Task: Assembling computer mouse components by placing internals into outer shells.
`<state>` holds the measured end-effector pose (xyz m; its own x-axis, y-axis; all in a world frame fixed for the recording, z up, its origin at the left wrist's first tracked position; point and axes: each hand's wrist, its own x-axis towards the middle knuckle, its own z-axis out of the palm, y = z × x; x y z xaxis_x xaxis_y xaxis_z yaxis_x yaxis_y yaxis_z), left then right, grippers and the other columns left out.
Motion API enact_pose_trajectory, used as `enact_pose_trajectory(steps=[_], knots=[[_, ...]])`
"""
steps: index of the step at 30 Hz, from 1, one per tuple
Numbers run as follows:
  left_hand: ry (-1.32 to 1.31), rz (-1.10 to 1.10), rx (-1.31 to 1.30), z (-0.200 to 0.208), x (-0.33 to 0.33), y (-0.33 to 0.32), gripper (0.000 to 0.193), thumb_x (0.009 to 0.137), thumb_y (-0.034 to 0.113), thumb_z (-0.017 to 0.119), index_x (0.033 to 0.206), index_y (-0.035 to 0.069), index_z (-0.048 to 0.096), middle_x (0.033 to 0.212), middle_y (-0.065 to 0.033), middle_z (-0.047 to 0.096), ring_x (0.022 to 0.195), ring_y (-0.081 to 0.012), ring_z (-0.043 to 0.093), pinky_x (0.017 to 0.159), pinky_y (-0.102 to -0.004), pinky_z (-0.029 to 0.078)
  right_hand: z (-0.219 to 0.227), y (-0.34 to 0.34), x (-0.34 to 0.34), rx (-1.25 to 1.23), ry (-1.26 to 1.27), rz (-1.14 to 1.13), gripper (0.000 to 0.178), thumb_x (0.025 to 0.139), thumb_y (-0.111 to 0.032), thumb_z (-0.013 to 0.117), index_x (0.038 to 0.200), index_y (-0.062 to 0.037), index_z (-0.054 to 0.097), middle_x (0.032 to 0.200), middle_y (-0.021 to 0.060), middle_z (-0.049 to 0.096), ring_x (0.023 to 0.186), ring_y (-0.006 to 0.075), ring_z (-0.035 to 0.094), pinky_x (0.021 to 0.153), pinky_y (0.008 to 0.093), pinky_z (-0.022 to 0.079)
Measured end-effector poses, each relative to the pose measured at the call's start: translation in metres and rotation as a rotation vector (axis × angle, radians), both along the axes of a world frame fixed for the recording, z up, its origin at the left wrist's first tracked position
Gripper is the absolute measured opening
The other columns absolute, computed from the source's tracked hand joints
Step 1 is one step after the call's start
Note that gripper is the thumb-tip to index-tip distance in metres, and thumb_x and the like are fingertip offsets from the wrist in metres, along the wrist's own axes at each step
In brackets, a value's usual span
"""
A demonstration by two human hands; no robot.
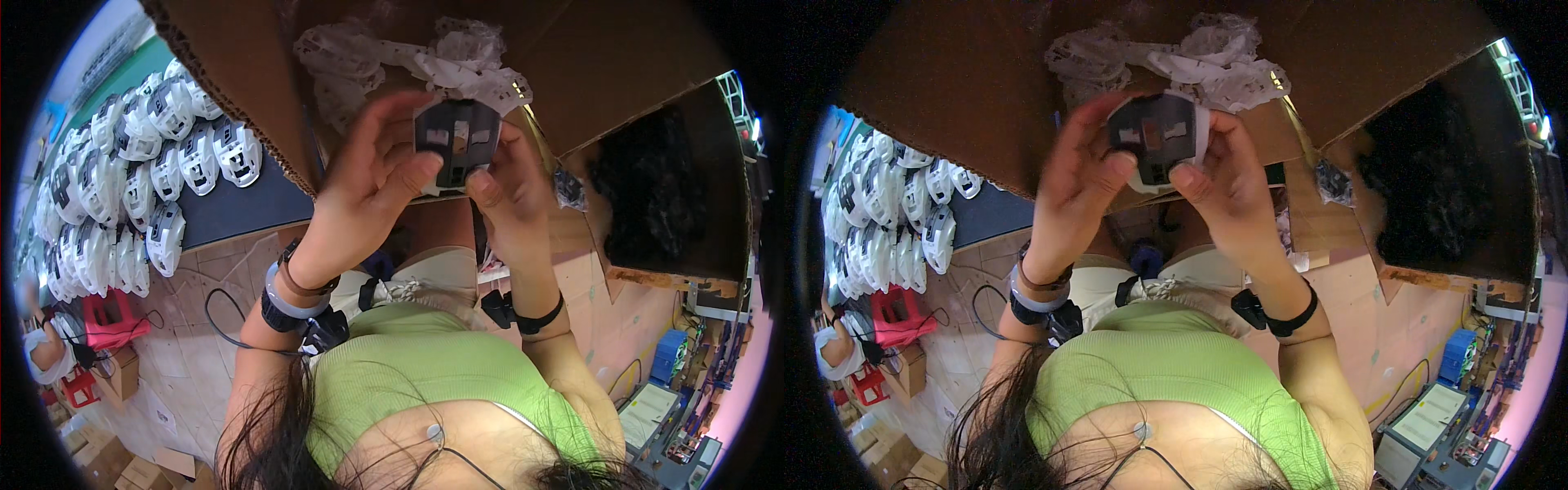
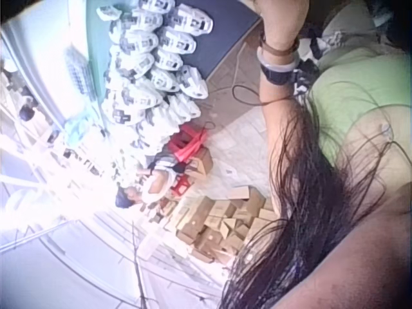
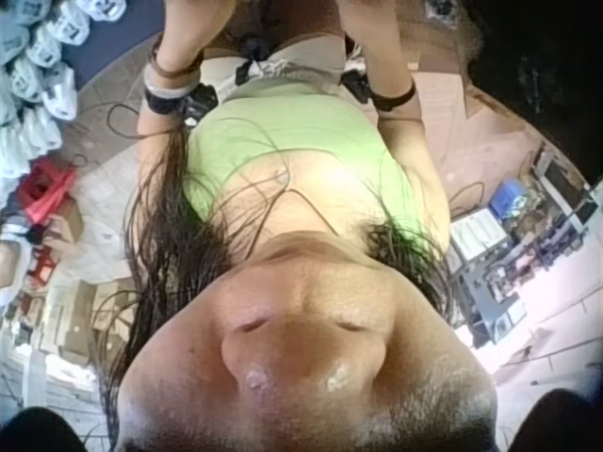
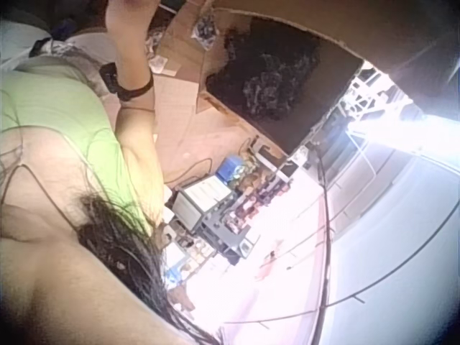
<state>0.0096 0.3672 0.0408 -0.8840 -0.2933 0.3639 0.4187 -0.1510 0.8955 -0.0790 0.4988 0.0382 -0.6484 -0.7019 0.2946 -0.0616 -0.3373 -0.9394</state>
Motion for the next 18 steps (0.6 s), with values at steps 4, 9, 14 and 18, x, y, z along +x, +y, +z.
enact_pose_trajectory(steps=[4, 9, 14, 18], knots=[[-0.027, -0.037, 0.065, -0.010, -0.003, 0.004, 0.041, 0.086, 0.007, 0.048, 0.122, -0.003, 0.032, 0.111, -0.0113, 0.049, 0.103, -0.0140, 0.046, 0.086, -0.0258, 0.039, -0.007, -0.007, 0.009, 0.020, 0.212, -0.200, 0.047, 0.083, -0.017, 0.055, 0.118, 0.0004, 0.029, 0.108, 0.0098, 0.042, 0.100, 0.0145, 0.042, 0.087, 0.0258, 0.032], [-0.019, 0.151, -0.080, -0.020, -0.005, 0.014, 0.042, 0.086, 0.010, 0.048, 0.123, -0.004, 0.032, 0.109, -0.0120, 0.050, 0.100, -0.0141, 0.048, 0.084, -0.0252, 0.039, -0.009, -0.013, 0.016, 0.062, 0.294, -0.317, 0.046, 0.084, -0.018, 0.054, 0.117, 0.0014, 0.028, 0.108, 0.0117, 0.043, 0.099, 0.0172, 0.044, 0.086, 0.0269, 0.034], [-0.076, 0.102, -0.003, -0.034, -0.010, 0.013, 0.042, 0.086, 0.008, 0.047, 0.123, -0.004, 0.032, 0.109, -0.0110, 0.050, 0.099, -0.0140, 0.047, 0.084, -0.0259, 0.038, -0.027, -0.019, 0.024, 0.194, 0.504, -0.584, 0.046, 0.083, -0.021, 0.053, 0.114, 0.0020, 0.029, 0.102, 0.0176, 0.046, 0.085, 0.0213, 0.052, 0.073, 0.0298, 0.043], [-0.138, -0.060, 0.130, -0.033, 0.003, 0.006, 0.044, 0.085, 0.009, 0.050, 0.123, -0.004, 0.032, 0.111, -0.0103, 0.048, 0.103, -0.0135, 0.045, 0.087, -0.0264, 0.037, -0.036, -0.001, 0.019, 0.227, 0.401, -0.344, 0.051, 0.083, -0.027, 0.053, 0.119, 0.0015, 0.030, 0.106, 0.0155, 0.046, 0.093, 0.0216, 0.050, 0.080, 0.0306, 0.040]])
